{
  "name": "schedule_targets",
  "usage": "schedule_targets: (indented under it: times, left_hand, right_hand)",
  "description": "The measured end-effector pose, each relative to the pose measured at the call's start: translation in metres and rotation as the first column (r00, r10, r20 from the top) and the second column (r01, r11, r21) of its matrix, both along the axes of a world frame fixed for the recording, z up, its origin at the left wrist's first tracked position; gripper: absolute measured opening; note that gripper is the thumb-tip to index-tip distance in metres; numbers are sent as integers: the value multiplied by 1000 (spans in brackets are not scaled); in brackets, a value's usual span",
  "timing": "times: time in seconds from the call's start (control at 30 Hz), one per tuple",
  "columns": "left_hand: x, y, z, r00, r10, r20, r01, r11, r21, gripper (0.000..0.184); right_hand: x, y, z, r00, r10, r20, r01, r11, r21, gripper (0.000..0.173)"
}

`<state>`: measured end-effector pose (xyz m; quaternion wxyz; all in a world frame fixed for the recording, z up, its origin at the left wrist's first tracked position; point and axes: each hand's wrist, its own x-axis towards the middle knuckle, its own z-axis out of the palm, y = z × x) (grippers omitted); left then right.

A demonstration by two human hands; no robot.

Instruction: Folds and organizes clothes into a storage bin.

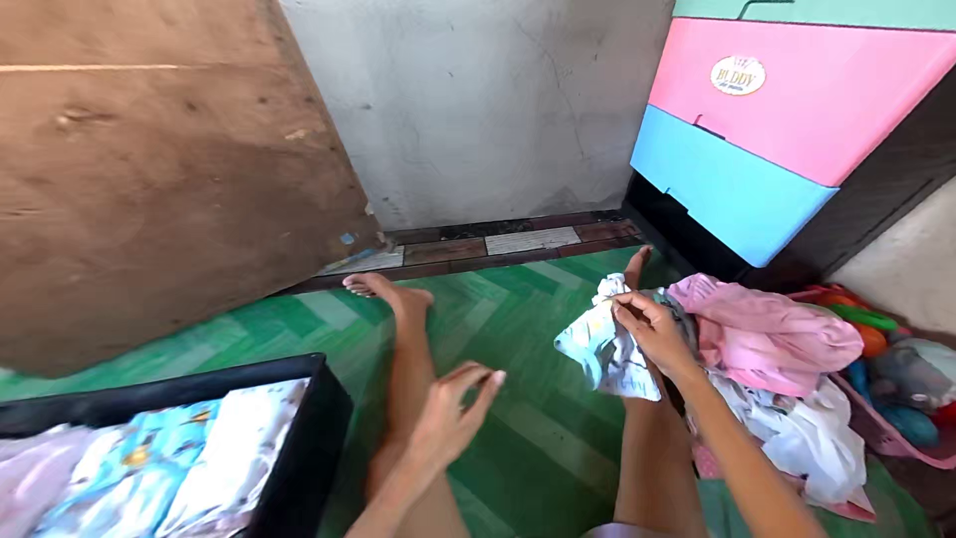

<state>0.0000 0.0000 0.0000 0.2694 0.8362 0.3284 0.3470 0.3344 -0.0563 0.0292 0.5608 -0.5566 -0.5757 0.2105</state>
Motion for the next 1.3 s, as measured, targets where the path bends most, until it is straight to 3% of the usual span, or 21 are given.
schedule_targets:
  times: [0.03, 0.1, 0.17, 0.23, 0.27, 0.33, 0.4, 0.47, 0.57, 0.67, 0.8, 1.0, 1.07, 1.1, 1.17, 1.23, 1.3]
  left_hand:
    - [13, -7, 7, 998, -46, -51, 29, 954, -298, 46]
    - [38, -8, 3, 999, -43, -3, 28, 694, -719, 63]
    - [54, -4, -9, 990, 84, 112, 56, 496, -867, 67]
    - [61, -1, -16, 954, 233, 187, 79, 405, -911, 53]
    - [62, -1, -19, 937, 275, 215, 84, 419, -904, 40]
    - [60, -1, -24, 931, 268, 248, 62, 555, -830, 21]
    - [56, -1, -31, 951, 161, 263, 64, 732, -679, 18]
    - [51, -2, -30, 962, 8, 272, 149, 821, -551, 22]
    - [48, -4, -22, 958, -159, 237, 256, 847, -465, 21]
    - [45, -4, -19, 954, -223, 202, 289, 867, -406, 18]
    - [38, -2, -12, 935, -303, 183, 351, 862, -366, 20]
    - [29, -1, -9, 925, -316, 211, 377, 836, -399, 22]
    - [28, -3, -7, 958, -263, 117, 288, 882, -374, 32]
    - [28, -3, -8, 972, -233, 41, 233, 915, -330, 45]
    - [29, -5, -10, 982, -161, -101, 143, 975, -171, 62]
    - [31, -5, -16, 976, -110, -187, 105, 994, -33, 46]
    - [33, -4, -18, 975, -140, -173, 140, 990, -12, 27]
  right_hand:
    - [-11, -2, -5, 998, 67, -13, -67, 998, 6, 22]
    - [-28, -6, -18, 980, 200, -9, -200, 980, 19, 22]
    - [-41, -11, -30, 948, 318, -18, -318, 948, 11, 23]
    - [-50, -19, -40, 919, 391, -51, -393, 919, -29, 23]
    - [-52, -22, -45, 902, 427, -62, -430, 902, -47, 23]
    - [-54, -27, -54, 856, 510, -89, -516, 854, -67, 21]
    - [-53, -29, -61, 828, 545, -132, -558, 824, -94, 21]
    - [-55, -28, -63, 865, 482, -137, -498, 858, -127, 29]
    - [-60, -22, -63, 925, 372, -76, -379, 917, -122, 41]
    - [-64, -17, -67, 943, 332, -17, -332, 940, -79, 31]
    - [-67, -13, -68, 928, 372, 26, -367, 925, -101, 36]
    - [-71, -10, -71, 896, 441, 61, -438, 897, -56, 21]
    - [-73, -11, -68, 907, 417, 54, -415, 909, -44, 20]
    - [-74, -13, -66, 911, 411, 36, -409, 911, -45, 20]
    - [-76, -15, -61, 908, 418, 5, -417, 907, -58, 19]
    - [-79, -16, -58, 900, 437, -15, -436, 895, -90, 20]
    - [-80, -15, -58, 888, 458, -26, -458, 882, -110, 23]
